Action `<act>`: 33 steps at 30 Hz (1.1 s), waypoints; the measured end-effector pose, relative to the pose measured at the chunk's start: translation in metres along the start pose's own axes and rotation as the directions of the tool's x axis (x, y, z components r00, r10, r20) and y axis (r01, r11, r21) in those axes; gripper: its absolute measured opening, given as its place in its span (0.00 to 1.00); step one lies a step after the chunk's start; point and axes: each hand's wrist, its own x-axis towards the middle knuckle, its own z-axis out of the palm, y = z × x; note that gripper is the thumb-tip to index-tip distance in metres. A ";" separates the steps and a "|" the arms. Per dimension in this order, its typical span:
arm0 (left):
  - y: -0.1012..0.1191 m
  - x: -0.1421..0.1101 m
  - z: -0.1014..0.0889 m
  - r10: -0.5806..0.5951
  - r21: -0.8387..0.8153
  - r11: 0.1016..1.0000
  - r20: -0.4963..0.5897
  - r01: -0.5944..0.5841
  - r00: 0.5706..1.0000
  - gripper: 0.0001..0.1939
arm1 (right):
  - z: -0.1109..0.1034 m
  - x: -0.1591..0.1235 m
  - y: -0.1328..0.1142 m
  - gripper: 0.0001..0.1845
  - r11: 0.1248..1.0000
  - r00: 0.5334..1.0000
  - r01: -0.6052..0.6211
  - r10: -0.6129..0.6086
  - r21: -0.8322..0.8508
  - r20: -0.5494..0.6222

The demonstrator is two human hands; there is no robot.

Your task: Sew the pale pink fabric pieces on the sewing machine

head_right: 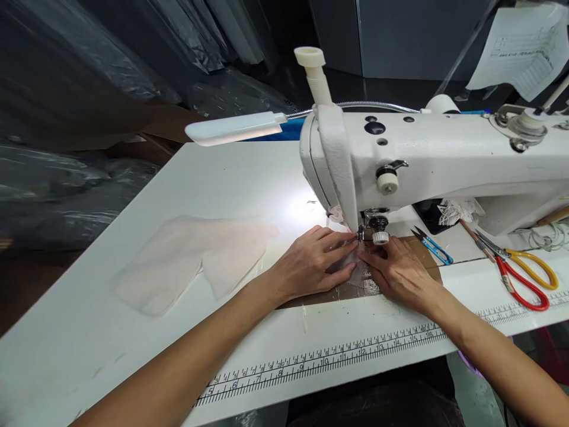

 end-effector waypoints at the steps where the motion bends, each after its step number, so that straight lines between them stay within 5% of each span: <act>1: 0.000 0.000 0.001 -0.010 0.006 1.000 0.004 0.010 1.000 0.17 | 0.001 0.000 0.000 0.19 1.000 1.000 -0.013 0.013 0.001 0.005; 9: -0.002 0.002 0.003 -0.095 -0.012 0.995 0.031 0.095 0.995 0.16 | 0.001 -0.001 0.003 0.20 0.998 0.999 -0.045 0.044 0.048 0.015; 17: -0.019 0.006 0.004 -0.128 0.004 0.991 -0.190 0.131 0.973 0.12 | -0.013 0.004 0.007 0.19 0.956 0.983 -0.156 0.176 0.248 -0.060; 24: -0.061 0.017 0.010 -0.084 0.046 0.996 0.055 0.081 0.995 0.15 | -0.012 0.007 0.008 0.18 0.960 0.980 -0.165 0.186 0.225 -0.073; 29: -0.044 0.012 -0.007 -0.090 -0.066 0.994 -0.037 0.088 0.995 0.13 | -0.011 0.007 0.009 0.19 0.966 0.982 -0.163 0.178 0.202 -0.058; 33: -0.017 0.003 -0.018 -0.030 -0.360 0.932 0.057 0.048 0.998 0.09 | -0.012 0.007 0.008 0.18 0.963 0.980 -0.179 0.192 0.203 -0.046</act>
